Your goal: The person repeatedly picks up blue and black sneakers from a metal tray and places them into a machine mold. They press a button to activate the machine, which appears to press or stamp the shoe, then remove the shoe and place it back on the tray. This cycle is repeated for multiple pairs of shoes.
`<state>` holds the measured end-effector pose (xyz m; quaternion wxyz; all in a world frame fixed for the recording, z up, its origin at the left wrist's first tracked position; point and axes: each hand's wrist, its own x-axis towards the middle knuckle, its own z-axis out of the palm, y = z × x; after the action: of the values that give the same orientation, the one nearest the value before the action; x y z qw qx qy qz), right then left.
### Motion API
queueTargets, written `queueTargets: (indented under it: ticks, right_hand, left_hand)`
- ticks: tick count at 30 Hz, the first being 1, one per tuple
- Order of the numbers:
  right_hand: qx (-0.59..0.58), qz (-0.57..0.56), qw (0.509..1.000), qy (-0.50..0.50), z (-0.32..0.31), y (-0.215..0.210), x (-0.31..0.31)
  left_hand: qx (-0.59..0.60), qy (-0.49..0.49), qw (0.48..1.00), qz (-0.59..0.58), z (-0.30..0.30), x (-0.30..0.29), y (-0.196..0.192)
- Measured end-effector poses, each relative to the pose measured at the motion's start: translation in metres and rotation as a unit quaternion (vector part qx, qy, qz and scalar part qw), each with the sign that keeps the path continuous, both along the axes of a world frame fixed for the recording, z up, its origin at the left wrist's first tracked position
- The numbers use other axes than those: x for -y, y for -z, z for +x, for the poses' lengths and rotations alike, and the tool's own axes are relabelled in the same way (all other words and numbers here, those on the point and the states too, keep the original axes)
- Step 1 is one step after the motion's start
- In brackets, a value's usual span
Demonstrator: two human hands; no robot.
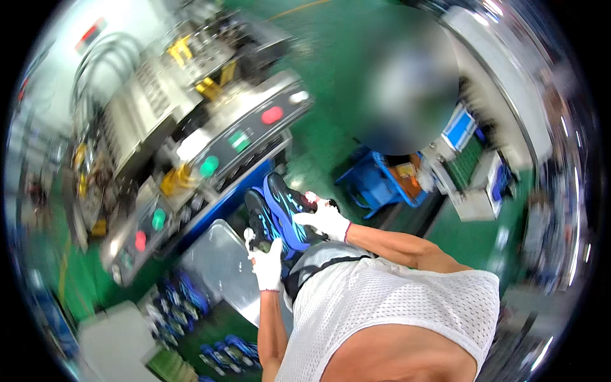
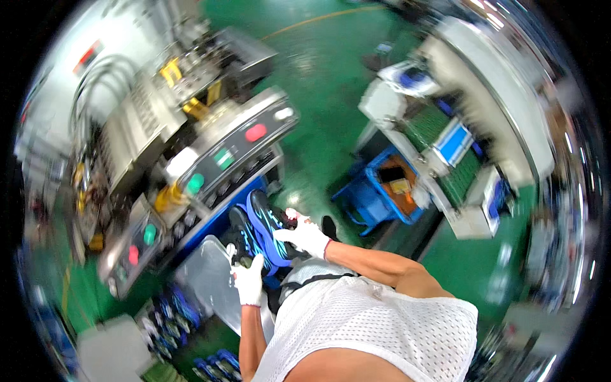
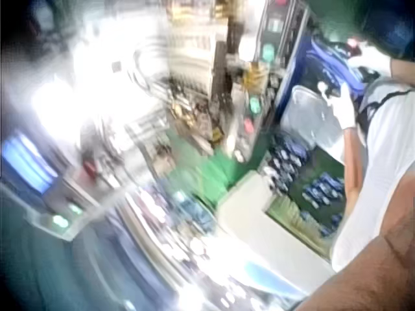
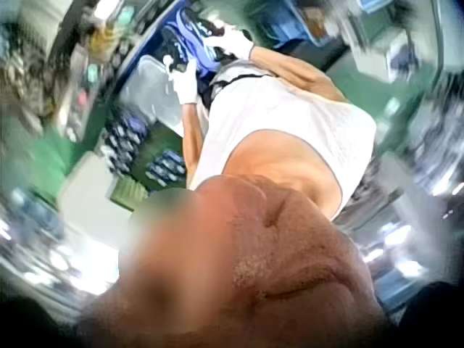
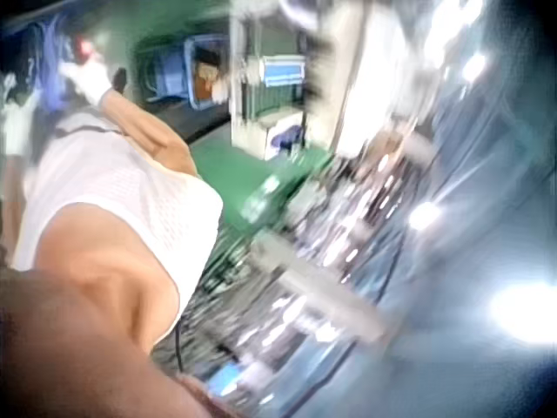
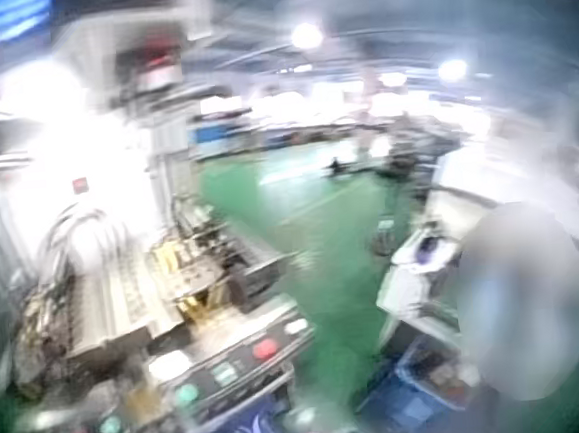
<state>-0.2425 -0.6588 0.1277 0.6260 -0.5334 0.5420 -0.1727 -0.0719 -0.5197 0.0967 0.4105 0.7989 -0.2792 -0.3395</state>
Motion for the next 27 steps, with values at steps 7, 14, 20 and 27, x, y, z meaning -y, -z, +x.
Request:
queueTargets:
  ticks: [7, 14, 20, 27]
  right_hand:
    - [0.033, -0.063, 0.887, 0.456, -0.173, -0.072, 0.001]
    - [-0.185, -0.149, 0.774, 0.587, -0.355, -0.093, 0.032]
    - [-0.445, -0.145, 0.728, 0.501, -0.467, -0.076, 0.113]
    - [-0.476, -0.271, 0.680, 0.487, -0.460, -0.074, 0.163]
  left_hand:
    - [0.093, 0.356, 0.925, 0.094, -0.109, 0.135, -0.064]
    - [0.003, 0.532, 0.825, -0.188, -0.277, 0.317, -0.136]
    - [0.186, 0.546, 0.790, -0.209, -0.426, 0.438, -0.076]
    - [0.130, 0.572, 0.773, -0.242, -0.408, 0.450, -0.083]
